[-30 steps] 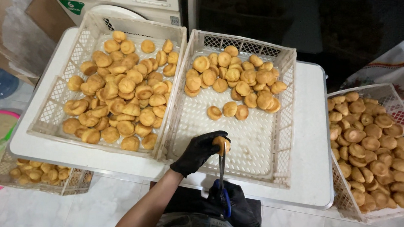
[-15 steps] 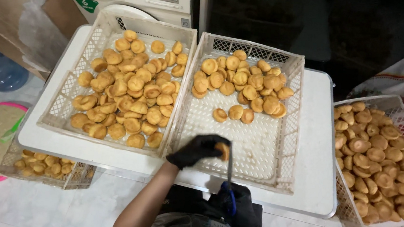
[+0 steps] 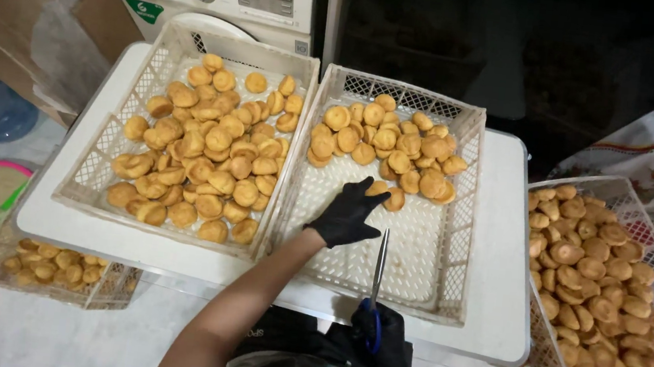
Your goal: Cutting small pastries open using scissors and organizing them in plastic crates
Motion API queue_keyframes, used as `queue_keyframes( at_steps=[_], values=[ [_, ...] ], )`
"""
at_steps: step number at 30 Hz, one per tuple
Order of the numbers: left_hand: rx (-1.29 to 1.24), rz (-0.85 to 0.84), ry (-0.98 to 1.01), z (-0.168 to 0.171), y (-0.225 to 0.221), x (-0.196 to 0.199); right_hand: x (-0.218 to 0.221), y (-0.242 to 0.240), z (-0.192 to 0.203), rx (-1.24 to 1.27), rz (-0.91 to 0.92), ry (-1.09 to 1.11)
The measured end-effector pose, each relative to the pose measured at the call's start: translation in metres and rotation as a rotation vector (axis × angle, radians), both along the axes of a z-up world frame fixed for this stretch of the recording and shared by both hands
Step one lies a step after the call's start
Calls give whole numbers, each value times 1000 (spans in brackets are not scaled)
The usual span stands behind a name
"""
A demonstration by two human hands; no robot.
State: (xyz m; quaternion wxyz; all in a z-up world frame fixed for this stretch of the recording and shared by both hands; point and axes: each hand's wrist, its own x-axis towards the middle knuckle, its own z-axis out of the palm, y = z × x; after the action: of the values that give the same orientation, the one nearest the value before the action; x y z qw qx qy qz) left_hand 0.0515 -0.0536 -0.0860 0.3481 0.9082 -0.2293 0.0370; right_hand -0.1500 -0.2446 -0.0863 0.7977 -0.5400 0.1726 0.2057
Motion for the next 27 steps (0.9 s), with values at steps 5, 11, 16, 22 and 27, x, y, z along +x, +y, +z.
queue_keyframes(
  at_steps=[5,11,16,22,27],
  values=[
    [582,160,-100,-47,-3,27,3,-4,4,-310,95,-76],
    [517,194,-187,-86,3,26,5,10,27,-129,-11,51],
    [402,306,-5,-69,10,24,3,5,17,-107,33,24],
    [291,185,252,-57,23,23,2,5,21,-120,42,-11],
    [-146,103,173,-1,14,-4,1,-2,5,-259,64,-33]
  ],
)
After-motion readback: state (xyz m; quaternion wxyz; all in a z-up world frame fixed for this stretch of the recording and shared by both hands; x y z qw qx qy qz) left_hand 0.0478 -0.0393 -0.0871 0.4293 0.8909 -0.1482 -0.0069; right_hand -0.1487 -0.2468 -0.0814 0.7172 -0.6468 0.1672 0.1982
